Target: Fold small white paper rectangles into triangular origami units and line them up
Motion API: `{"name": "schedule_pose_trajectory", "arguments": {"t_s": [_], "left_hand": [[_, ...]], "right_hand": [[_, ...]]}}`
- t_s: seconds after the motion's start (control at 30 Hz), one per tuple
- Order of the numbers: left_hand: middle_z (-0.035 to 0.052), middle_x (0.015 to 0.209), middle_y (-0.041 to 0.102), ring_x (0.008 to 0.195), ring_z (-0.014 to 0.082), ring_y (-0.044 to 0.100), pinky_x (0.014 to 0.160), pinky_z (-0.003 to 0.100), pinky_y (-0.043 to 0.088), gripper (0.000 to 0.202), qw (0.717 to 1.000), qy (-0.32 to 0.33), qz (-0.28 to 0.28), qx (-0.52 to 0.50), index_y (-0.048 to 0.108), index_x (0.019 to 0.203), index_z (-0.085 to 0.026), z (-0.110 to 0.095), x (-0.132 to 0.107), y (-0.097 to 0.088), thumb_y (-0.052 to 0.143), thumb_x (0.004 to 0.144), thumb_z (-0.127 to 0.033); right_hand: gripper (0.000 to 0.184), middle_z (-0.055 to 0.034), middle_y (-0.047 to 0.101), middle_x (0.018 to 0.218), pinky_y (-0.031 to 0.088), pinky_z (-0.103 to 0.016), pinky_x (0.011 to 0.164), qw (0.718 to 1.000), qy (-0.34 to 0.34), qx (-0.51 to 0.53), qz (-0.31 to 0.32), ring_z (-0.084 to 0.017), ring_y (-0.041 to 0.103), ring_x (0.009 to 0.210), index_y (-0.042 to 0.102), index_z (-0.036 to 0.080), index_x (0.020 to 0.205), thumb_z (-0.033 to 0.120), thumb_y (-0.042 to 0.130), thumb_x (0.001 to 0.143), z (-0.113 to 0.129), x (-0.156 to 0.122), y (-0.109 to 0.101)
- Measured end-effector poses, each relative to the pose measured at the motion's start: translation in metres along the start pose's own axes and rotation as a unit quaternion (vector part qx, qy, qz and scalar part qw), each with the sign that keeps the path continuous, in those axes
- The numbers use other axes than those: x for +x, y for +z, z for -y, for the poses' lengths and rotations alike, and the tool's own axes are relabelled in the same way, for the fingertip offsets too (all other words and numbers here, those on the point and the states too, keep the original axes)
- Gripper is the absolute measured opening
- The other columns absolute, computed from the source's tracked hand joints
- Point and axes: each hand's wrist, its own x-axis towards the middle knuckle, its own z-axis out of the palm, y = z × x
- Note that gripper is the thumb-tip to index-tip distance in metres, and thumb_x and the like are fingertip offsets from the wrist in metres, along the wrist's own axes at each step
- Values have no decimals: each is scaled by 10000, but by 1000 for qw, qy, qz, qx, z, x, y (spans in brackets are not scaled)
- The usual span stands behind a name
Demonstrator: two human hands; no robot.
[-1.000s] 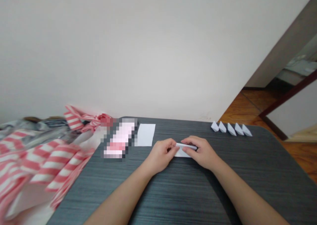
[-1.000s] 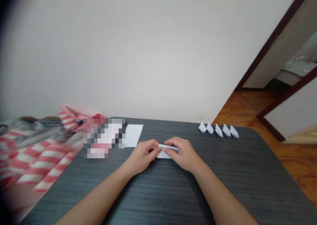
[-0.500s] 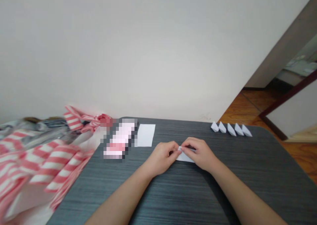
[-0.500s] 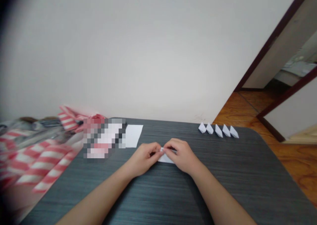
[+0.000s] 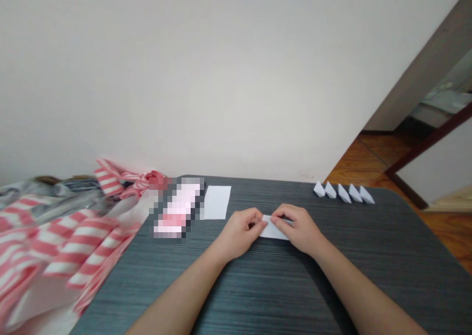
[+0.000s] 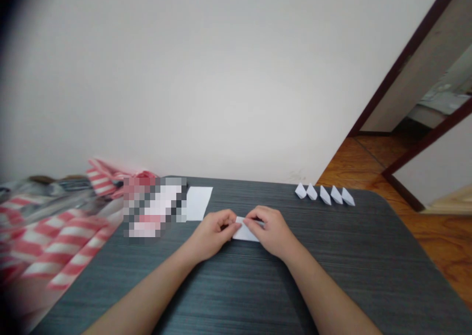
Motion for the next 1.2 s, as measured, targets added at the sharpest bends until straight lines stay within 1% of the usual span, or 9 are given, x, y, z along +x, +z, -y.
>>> {"name": "schedule_pose_trajectory", "arguments": {"t_s": [0.17, 0.3, 0.4, 0.67, 0.87, 1.03, 1.2], "left_hand": [[-44, 600, 504, 565, 103, 449, 529, 202, 316, 242, 999, -17, 4, -33, 521, 740, -174, 2, 0, -1, 542, 909, -347], [-44, 591, 513, 555, 104, 466, 522, 203, 326, 231, 998, -26, 7, -56, 520, 748, -176, 5, 0, -1, 552, 901, -346], [-49, 578, 510, 538, 103, 470, 513, 201, 328, 222, 996, -39, 3, -81, 517, 755, -180, 5, 0, -1, 553, 897, -346], [-59, 565, 497, 521, 99, 488, 515, 198, 357, 217, 989, -60, 3, -138, 511, 748, -179, 3, 1, -1, 581, 870, -345], [-53, 568, 506, 523, 98, 477, 512, 197, 342, 236, 989, -60, 5, -135, 511, 752, -176, 6, 1, -1, 572, 880, -364], [-59, 567, 493, 514, 96, 488, 508, 195, 348, 238, 986, -66, -4, -150, 504, 757, -178, 7, 2, -1, 575, 877, -371], [-58, 577, 502, 514, 93, 497, 509, 192, 356, 231, 984, -69, -7, -162, 501, 758, -177, 7, 2, -1, 577, 875, -362]], "right_hand": [[193, -15, 671, 717, 432, -243, 649, 1000, -1, 1, -2, -148, 615, 680, 674, 181, 735, 177, 575, 901, 0, 0, -2], [177, -18, 687, 730, 441, -244, 654, 1000, 23, 7, 0, -154, 624, 693, 684, 182, 743, 200, 588, 891, -3, 0, -2], [173, -20, 694, 721, 434, -244, 630, 999, 46, 0, -2, -157, 622, 675, 691, 181, 743, 221, 598, 883, -5, 0, -4], [195, -21, 697, 713, 434, -248, 626, 998, 67, 8, -2, -160, 615, 669, 690, 176, 734, 245, 585, 882, -8, 0, -8], [233, -11, 677, 651, 412, -248, 577, 995, 100, 0, -3, -156, 593, 611, 681, 170, 695, 265, 577, 881, -11, 0, -9], [215, -16, 698, 675, 435, -251, 592, 993, 114, 11, -11, -164, 611, 632, 703, 174, 723, 273, 583, 871, -14, 0, -11], [256, -3, 649, 621, 397, -244, 557, 992, 127, 6, -9, -154, 573, 598, 668, 172, 677, 295, 568, 878, -17, -1, -12]]}}
